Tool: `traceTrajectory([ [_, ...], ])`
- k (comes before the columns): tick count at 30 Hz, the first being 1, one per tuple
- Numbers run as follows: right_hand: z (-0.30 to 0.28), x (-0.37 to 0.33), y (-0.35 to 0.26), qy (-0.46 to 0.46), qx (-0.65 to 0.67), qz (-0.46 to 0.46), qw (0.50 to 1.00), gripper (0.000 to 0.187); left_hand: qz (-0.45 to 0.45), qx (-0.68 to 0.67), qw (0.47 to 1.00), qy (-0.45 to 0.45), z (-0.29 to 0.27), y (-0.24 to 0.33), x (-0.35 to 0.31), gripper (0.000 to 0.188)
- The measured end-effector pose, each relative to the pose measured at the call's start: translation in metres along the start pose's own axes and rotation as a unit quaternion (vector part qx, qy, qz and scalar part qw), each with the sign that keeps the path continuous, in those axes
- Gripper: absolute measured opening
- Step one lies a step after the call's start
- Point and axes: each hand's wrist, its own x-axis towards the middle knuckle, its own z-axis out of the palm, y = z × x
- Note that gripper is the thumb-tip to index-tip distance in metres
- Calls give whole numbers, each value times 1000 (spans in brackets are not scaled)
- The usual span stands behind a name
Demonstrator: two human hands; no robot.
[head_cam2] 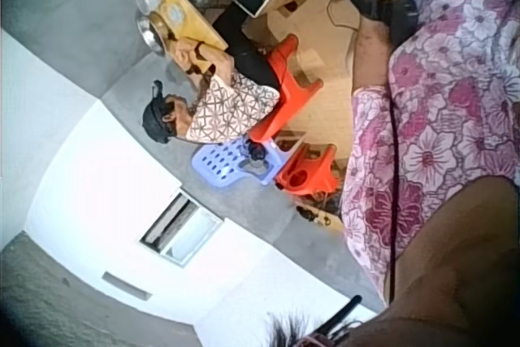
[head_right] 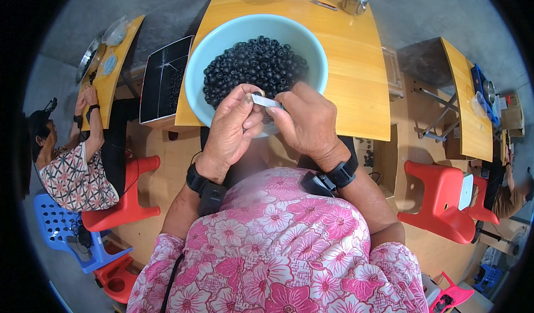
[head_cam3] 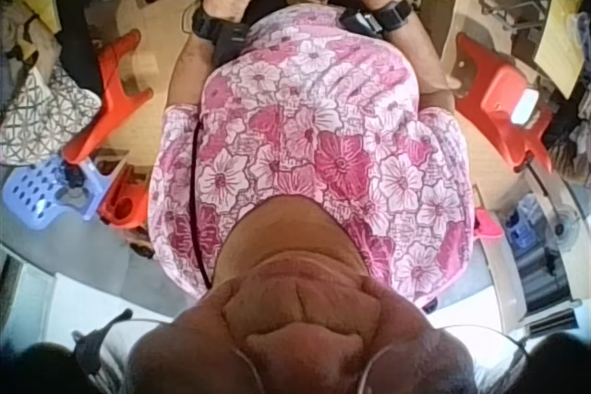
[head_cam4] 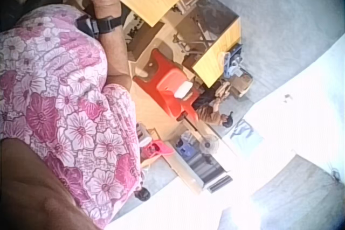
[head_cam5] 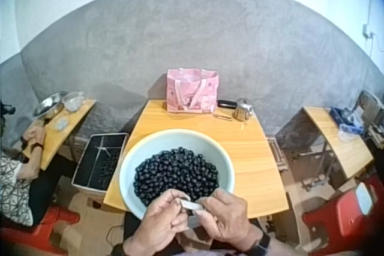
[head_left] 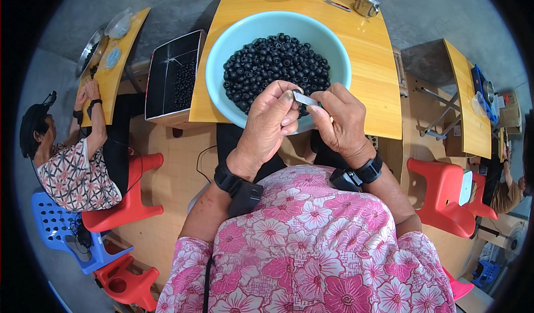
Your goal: Peeling and cleaning small black seeds from a large bowl using a small knife.
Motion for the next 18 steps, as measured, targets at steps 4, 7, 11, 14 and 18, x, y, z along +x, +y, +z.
traceTrajectory([
  [4, -1, 1, -1, -5, -8, -8, 1000, 14, -1, 3, 1000, -1, 0, 1, 0, 16],
  [7, -2, 1, 1, 17, -40, 31, 999, 13, -11, 6, 1000, 6, 2, -1, 0, 15],
  [11, -17, -1, 12, 65, -14, 94, 993, 13, -77, -16, 996, -40, 3, -1, -1, 15],
  [14, -38, -14, 24, 93, 11, 123, 988, 19, -140, -40, 986, -75, 11, -4, -1, 20],
  [18, -78, -41, 40, 167, 42, 175, 969, 20, -245, -97, 962, -78, 23, -21, 2, 21],
])
